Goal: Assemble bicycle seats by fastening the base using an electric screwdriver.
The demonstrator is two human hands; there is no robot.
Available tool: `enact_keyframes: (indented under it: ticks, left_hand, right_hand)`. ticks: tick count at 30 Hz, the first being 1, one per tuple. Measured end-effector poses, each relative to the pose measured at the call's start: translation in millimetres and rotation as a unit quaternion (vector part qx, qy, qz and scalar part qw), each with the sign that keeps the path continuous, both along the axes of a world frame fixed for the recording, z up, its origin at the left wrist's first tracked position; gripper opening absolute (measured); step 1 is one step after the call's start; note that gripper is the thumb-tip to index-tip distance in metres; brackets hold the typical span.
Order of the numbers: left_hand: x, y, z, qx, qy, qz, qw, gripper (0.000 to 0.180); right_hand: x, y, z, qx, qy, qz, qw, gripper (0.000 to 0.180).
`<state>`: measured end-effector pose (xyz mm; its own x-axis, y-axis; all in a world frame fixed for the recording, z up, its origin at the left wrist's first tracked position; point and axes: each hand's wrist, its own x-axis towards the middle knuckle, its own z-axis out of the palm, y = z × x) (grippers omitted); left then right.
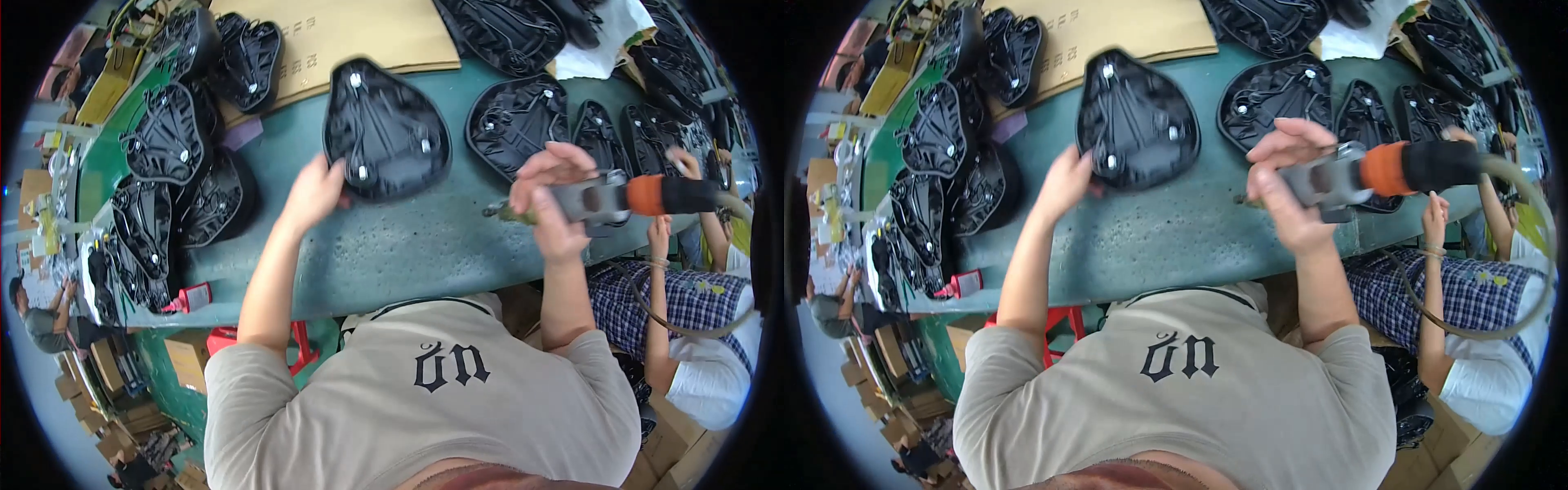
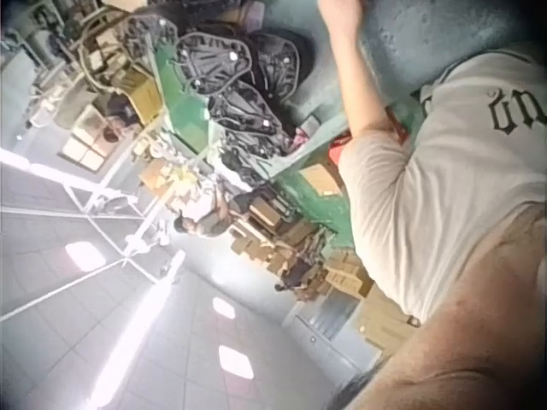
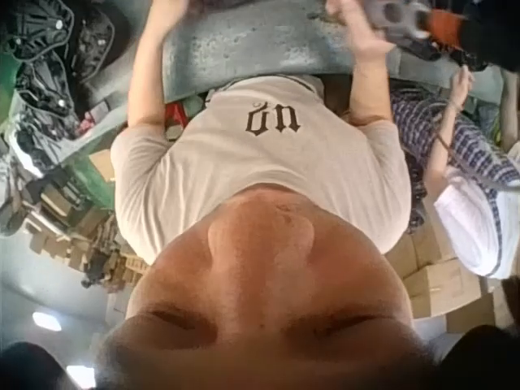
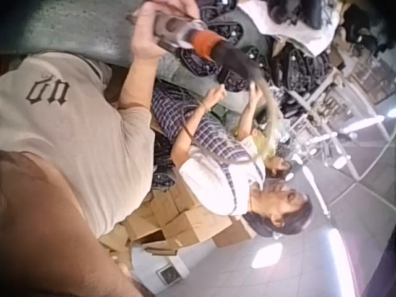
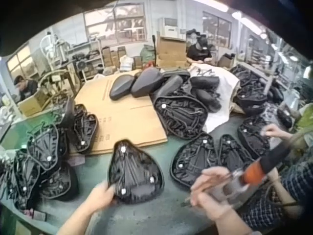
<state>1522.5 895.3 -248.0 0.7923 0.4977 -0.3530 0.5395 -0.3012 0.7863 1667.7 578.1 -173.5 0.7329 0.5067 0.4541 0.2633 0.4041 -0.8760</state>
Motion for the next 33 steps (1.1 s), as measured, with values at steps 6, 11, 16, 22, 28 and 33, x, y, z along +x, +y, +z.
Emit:
enact_keyframes:
  ticks: [6,11,16,22,28,33]
  left_hand:
    - [-111,-68,8,-0.148,0.066,-0.035,0.986,0.037]
    - [-106,-60,23,-0.014,0.065,-0.089,0.994,0.053]
    - [-69,-48,7,0.015,-0.027,-0.044,0.999,0.052]
    - [-52,-56,-5,0.035,0.029,-0.063,0.997,0.042]
    - [-53,-54,-8,0.034,0.008,-0.061,0.998,0.041]
    - [-50,-54,-3,0.043,0.016,-0.063,0.997,0.040]
  right_hand:
    - [4,74,41,0.083,0.053,0.112,0.989,0.024]
    - [-7,127,25,0.064,0.028,0.182,0.981,0.024]
    - [-11,154,5,0.031,0.005,0.185,0.982,0.024]
    - [-10,168,2,-0.033,-0.042,0.129,0.990,0.020]
    - [-6,178,7,-0.060,-0.021,0.133,0.989,0.005]
    - [-1,178,6,-0.067,-0.036,0.124,0.989,0.002]
